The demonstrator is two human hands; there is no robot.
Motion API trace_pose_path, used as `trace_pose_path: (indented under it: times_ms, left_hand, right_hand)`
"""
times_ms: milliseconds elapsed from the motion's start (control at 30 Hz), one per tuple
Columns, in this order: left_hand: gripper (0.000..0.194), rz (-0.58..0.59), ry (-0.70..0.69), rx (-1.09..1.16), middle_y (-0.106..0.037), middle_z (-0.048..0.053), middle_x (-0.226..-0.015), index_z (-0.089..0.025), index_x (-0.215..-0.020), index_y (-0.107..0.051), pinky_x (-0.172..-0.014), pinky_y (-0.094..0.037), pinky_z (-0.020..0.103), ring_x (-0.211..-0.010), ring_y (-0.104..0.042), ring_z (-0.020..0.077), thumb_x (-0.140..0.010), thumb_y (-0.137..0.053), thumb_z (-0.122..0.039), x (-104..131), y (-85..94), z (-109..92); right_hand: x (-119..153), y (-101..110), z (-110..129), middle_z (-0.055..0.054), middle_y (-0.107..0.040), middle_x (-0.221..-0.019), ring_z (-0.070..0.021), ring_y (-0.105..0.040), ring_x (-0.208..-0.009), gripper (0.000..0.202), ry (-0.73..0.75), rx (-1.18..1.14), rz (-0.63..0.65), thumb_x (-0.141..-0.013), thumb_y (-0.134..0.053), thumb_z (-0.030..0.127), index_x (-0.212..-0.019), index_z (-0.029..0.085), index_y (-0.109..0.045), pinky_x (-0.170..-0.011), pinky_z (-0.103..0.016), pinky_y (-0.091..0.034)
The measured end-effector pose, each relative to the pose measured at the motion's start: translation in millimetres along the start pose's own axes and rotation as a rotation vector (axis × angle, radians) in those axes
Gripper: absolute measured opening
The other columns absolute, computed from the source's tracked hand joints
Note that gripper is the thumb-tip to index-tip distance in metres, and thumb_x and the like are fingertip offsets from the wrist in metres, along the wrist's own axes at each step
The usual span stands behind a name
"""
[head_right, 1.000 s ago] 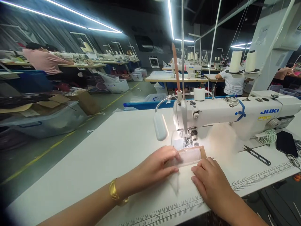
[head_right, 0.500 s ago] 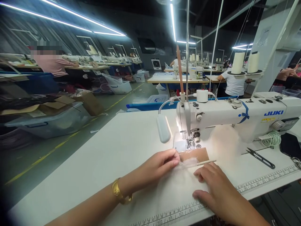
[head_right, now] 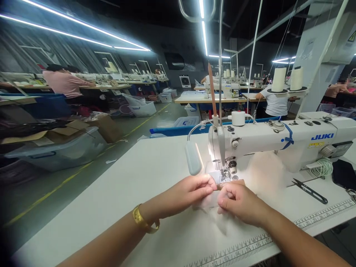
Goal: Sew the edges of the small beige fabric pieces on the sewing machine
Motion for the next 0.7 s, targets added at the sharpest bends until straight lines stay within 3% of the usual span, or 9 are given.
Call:
trace_pose_path:
  times_ms: [100, 267, 333, 433, 600, 700]
  left_hand:
    - [0.029, 0.016, 0.052, 0.160, -0.057, -0.002, -0.074, -0.018, -0.095, -0.063, -0.057, -0.041, 0.024, -0.063, -0.050, 0.0138, -0.089, -0.059, -0.046, -5, -5.8, 15]
    - [0.034, 0.001, 0.095, 0.254, -0.052, -0.004, -0.063, -0.018, -0.078, -0.058, -0.052, -0.040, 0.023, -0.055, -0.047, 0.0120, -0.082, -0.068, -0.050, -8, -12.9, 24]
    - [0.035, -0.008, 0.122, 0.257, -0.053, -0.004, -0.062, -0.018, -0.078, -0.059, -0.051, -0.039, 0.023, -0.054, -0.048, 0.0121, -0.082, -0.068, -0.051, -8, -12.5, 25]
    - [0.036, -0.025, 0.153, 0.254, -0.056, -0.003, -0.064, -0.017, -0.082, -0.061, -0.052, -0.040, 0.024, -0.056, -0.052, 0.0132, -0.081, -0.068, -0.053, -6, -10.7, 25]
    - [0.036, -0.039, 0.128, 0.294, -0.057, -0.002, -0.064, -0.018, -0.085, -0.063, -0.053, -0.041, 0.024, -0.059, -0.056, 0.0148, -0.080, -0.068, -0.053, -5, -12.0, 19]
    - [0.034, -0.075, 0.110, 0.298, -0.054, -0.004, -0.060, -0.018, -0.083, -0.064, -0.052, -0.040, 0.024, -0.054, -0.049, 0.0128, -0.080, -0.068, -0.051, -6, -11.9, 17]
  right_hand:
    - [-6, 6, -3, -0.002, -0.073, -0.086, -0.0173, -0.058, -0.077, 0.017, 0.008, 0.041, -0.014, -0.095, -0.059, 0.028, -0.079, 0.021, -0.059, -0.067, -0.027, -0.040]
    - [-7, 10, -12, -0.003, -0.067, -0.096, -0.0200, -0.060, -0.088, 0.014, 0.061, 0.024, -0.082, -0.091, -0.067, 0.033, -0.086, 0.021, -0.062, -0.075, -0.030, -0.045]
    - [-8, 9, -15, -0.004, -0.066, -0.100, -0.0214, -0.060, -0.092, 0.023, 0.083, -0.037, -0.082, -0.091, -0.070, 0.042, -0.092, 0.020, -0.063, -0.078, -0.031, -0.046]
    - [-8, 9, -16, -0.001, -0.062, -0.090, -0.0188, -0.058, -0.085, 0.032, 0.101, -0.104, -0.087, -0.095, -0.065, 0.052, -0.092, 0.020, -0.062, -0.075, -0.030, -0.044]
    - [-10, 12, -16, 0.002, -0.057, -0.082, -0.0167, -0.052, -0.079, 0.032, 0.112, -0.095, -0.138, -0.095, -0.066, 0.050, -0.087, 0.020, -0.059, -0.072, -0.029, -0.041]
    - [-11, 12, -18, 0.001, -0.057, -0.083, -0.0170, -0.052, -0.079, 0.031, 0.116, -0.080, -0.152, -0.094, -0.067, 0.050, -0.087, 0.021, -0.059, -0.071, -0.029, -0.041]
Point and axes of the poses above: each hand's wrist, its own x-axis away from the middle knuckle, its own y-axis out of the back of the hand, z = x × y, the point moved 5 cm from there along -x, towards the middle knuckle
